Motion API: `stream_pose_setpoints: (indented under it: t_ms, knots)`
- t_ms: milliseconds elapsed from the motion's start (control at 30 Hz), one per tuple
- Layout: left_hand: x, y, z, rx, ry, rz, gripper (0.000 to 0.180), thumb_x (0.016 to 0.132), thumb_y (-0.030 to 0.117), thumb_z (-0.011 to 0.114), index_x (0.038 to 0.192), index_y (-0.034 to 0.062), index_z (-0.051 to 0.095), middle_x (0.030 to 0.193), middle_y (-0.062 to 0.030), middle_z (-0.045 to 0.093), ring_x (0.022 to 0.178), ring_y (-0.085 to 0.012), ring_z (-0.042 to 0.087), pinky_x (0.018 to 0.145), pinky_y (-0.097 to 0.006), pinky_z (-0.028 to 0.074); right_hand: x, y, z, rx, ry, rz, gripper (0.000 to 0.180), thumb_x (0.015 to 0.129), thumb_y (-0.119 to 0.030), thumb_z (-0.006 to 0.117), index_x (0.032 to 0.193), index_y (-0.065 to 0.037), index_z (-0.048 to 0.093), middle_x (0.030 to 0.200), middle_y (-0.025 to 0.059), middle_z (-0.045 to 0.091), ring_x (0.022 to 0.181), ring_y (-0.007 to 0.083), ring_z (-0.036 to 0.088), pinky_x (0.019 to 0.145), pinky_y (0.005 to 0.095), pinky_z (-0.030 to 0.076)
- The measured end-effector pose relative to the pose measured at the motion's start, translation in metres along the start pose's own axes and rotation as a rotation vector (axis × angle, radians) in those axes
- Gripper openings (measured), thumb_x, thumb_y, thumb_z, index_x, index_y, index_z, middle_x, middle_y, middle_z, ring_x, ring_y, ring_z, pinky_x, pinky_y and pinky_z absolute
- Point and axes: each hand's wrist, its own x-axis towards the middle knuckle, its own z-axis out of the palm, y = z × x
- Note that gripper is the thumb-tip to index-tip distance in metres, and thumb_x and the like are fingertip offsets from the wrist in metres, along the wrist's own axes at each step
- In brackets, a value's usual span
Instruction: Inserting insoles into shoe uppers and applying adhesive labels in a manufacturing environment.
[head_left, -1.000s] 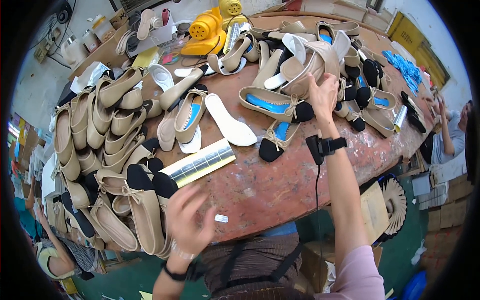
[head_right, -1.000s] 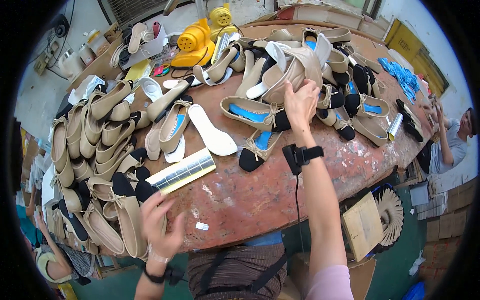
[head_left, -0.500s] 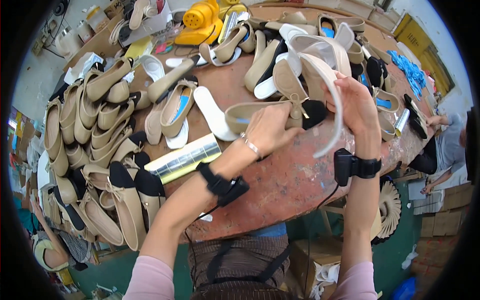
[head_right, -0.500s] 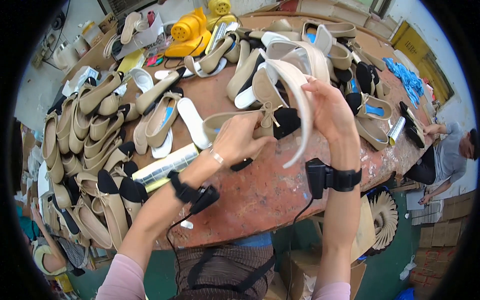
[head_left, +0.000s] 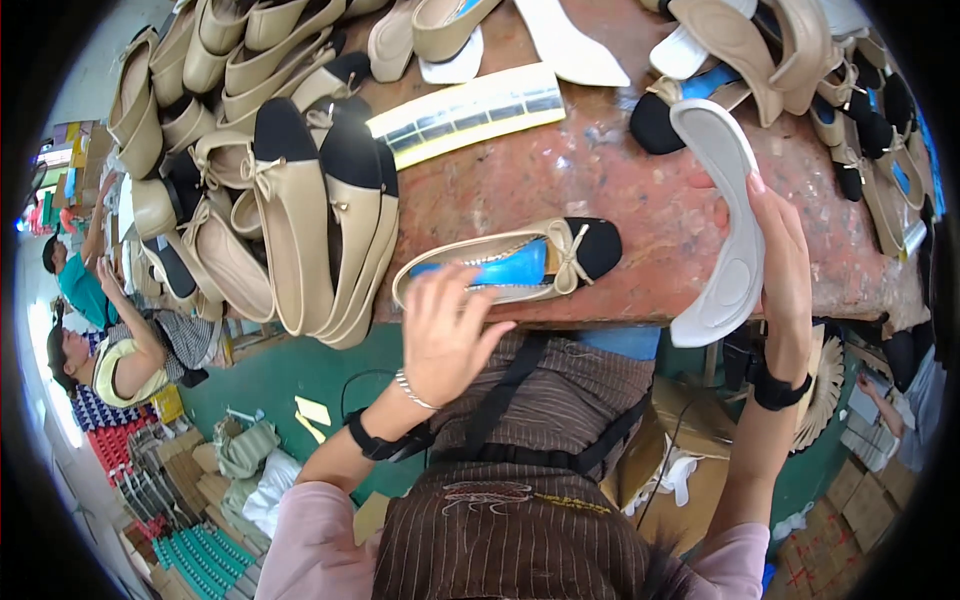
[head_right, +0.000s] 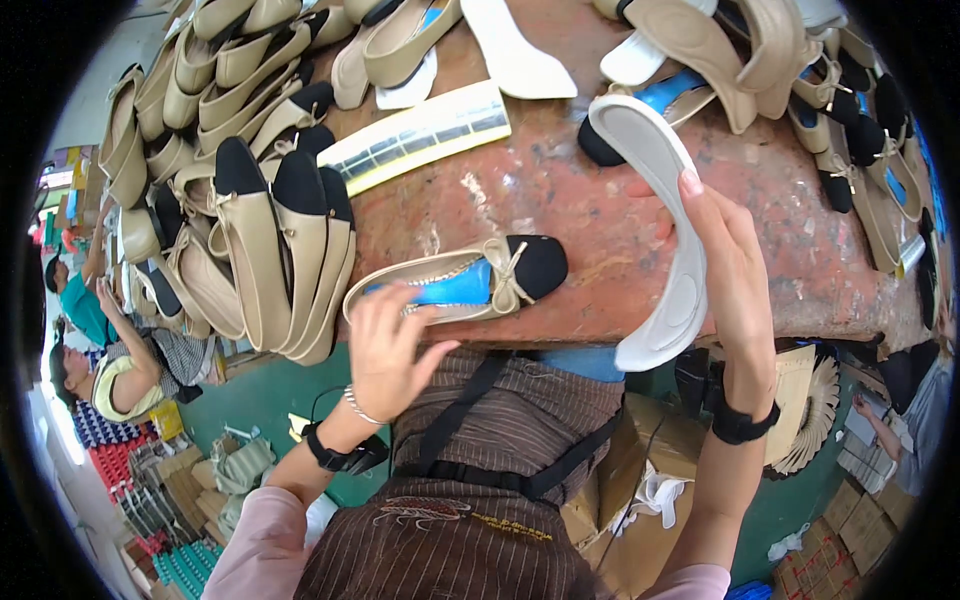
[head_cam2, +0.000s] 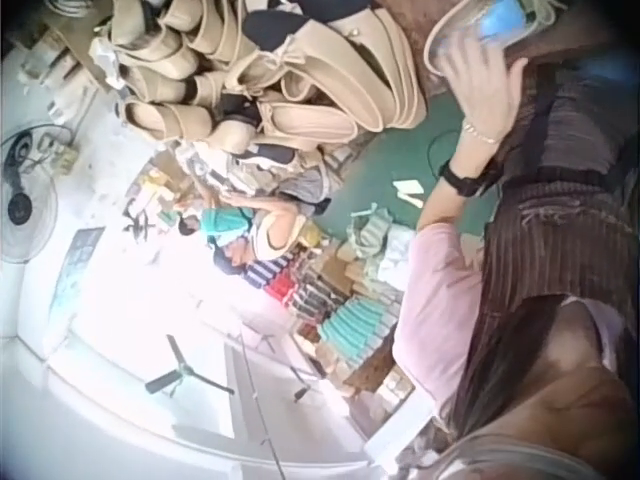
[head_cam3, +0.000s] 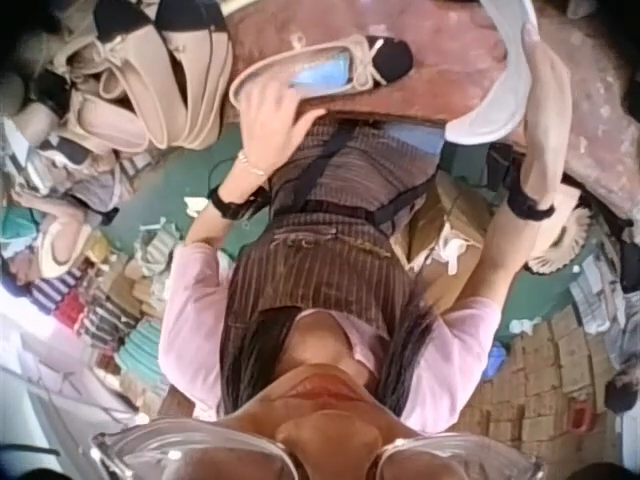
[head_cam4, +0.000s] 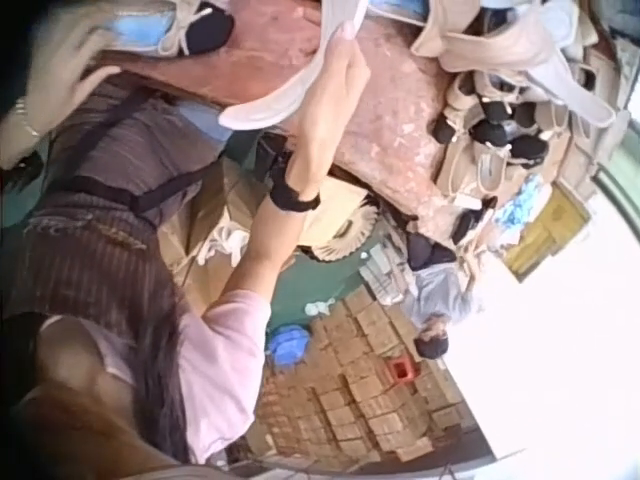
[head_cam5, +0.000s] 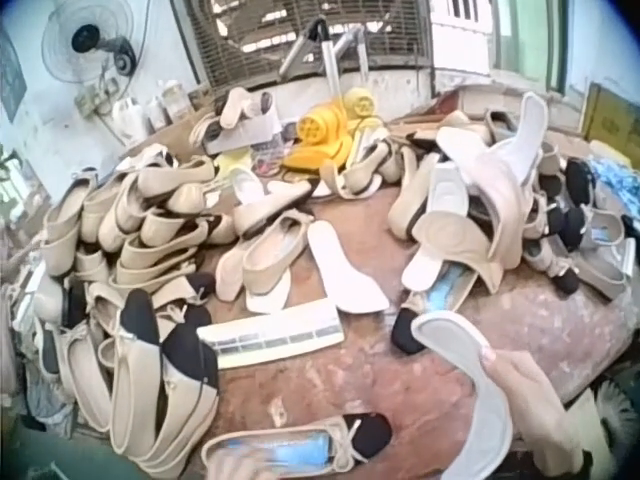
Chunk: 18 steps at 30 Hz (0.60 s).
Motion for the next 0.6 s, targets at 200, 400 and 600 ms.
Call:
stream_pose_setpoints:
  t_ms: [200, 400, 600]
  knots:
    - [-0.029, -0.043, -0.008, 0.048, -0.034, -0.170, 0.056, 0.071, 0.025, 0.087, 0.117, 0.0037, 0.064, 0.155, -0.0269, 0.033, 0.140, -0.0482, 0.035, 0.113, -0.053, 0.034, -0.029, 0.006, 0.081, -0.824, 0.011, -0.773, 0.040, 0.083, -0.010, 0.068, 0.122, -0.001, 0.066, 0.118, 0.0130, 0.062, 0.098, 0.0294, 0.055, 0.083, 0.0415, 0.043]
    - [-0.020, -0.040, -0.017, 0.063, -0.101, -0.194, 0.059, 0.069, 0.023, 0.088, 0.119, 0.0015, 0.065, 0.157, -0.0272, 0.031, 0.141, -0.0475, 0.034, 0.113, -0.051, 0.035, -0.031, 0.034, 0.123, -0.621, -0.075, -0.794, 0.038, 0.071, -0.003, 0.072, 0.109, -0.002, 0.073, 0.118, 0.0108, 0.064, 0.097, 0.0281, 0.056, 0.085, 0.0406, 0.043]
    - [-0.006, -0.039, -0.027, 0.102, -0.233, -0.181, 0.053, 0.065, 0.022, 0.089, 0.110, -0.0008, 0.071, 0.156, -0.0244, 0.035, 0.142, -0.0433, 0.036, 0.111, -0.047, 0.039, -0.029, 0.047, 0.140, -0.558, -0.060, -0.763, 0.037, 0.067, -0.001, 0.071, 0.104, -0.002, 0.074, 0.116, 0.0103, 0.065, 0.097, 0.0269, 0.057, 0.087, 0.0406, 0.044]
